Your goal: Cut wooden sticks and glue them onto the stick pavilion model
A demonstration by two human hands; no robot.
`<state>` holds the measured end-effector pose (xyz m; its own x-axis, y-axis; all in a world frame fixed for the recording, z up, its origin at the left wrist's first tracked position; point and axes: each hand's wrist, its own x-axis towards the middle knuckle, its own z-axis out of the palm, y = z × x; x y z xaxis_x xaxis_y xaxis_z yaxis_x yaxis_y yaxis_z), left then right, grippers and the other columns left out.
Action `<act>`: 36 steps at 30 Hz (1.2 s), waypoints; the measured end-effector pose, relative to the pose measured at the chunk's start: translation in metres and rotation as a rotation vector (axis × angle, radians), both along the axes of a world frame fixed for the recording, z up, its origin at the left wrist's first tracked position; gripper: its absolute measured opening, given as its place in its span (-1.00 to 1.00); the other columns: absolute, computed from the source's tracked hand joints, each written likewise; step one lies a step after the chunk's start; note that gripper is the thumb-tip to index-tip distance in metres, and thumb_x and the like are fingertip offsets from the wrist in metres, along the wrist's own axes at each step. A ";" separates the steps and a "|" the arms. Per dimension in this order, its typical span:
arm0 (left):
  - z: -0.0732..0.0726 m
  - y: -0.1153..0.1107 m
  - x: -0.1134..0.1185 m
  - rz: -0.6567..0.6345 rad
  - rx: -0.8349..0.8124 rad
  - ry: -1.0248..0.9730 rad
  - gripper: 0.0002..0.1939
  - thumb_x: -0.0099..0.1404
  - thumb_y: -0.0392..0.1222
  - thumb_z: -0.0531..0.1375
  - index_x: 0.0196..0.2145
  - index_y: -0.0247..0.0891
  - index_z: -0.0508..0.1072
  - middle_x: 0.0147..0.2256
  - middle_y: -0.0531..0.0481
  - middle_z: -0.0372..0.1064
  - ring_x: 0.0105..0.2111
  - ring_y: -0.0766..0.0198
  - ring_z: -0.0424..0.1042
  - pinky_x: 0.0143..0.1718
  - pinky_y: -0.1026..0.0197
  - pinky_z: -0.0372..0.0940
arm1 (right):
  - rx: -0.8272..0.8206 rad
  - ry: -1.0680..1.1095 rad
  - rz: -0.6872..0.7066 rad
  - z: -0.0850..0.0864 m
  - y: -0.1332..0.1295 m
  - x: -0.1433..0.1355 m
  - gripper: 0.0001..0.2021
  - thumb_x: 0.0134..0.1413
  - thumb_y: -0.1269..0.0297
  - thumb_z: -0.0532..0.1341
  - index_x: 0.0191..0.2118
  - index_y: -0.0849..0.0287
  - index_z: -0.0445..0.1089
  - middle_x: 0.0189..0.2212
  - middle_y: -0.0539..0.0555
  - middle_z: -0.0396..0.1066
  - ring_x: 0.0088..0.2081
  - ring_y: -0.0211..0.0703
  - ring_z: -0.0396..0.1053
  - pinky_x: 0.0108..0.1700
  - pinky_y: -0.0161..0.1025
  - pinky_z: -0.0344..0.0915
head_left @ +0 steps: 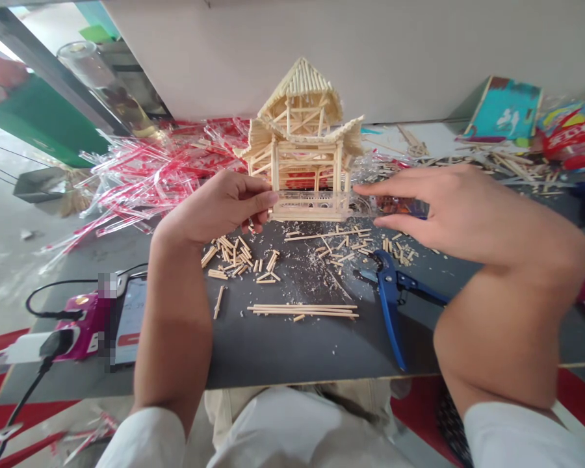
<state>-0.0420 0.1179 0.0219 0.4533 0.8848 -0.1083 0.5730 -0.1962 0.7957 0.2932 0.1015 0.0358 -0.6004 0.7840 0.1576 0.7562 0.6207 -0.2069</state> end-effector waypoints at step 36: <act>0.000 0.001 0.002 0.003 -0.005 0.009 -0.62 0.40 0.05 0.24 -0.47 -0.26 0.47 -0.51 0.00 0.44 -0.53 0.39 0.40 -0.49 0.37 0.33 | -0.046 0.030 -0.037 0.004 -0.004 -0.004 -0.50 0.30 0.26 0.24 0.33 -0.07 0.48 0.13 0.07 0.59 0.13 0.15 0.55 0.22 0.10 0.43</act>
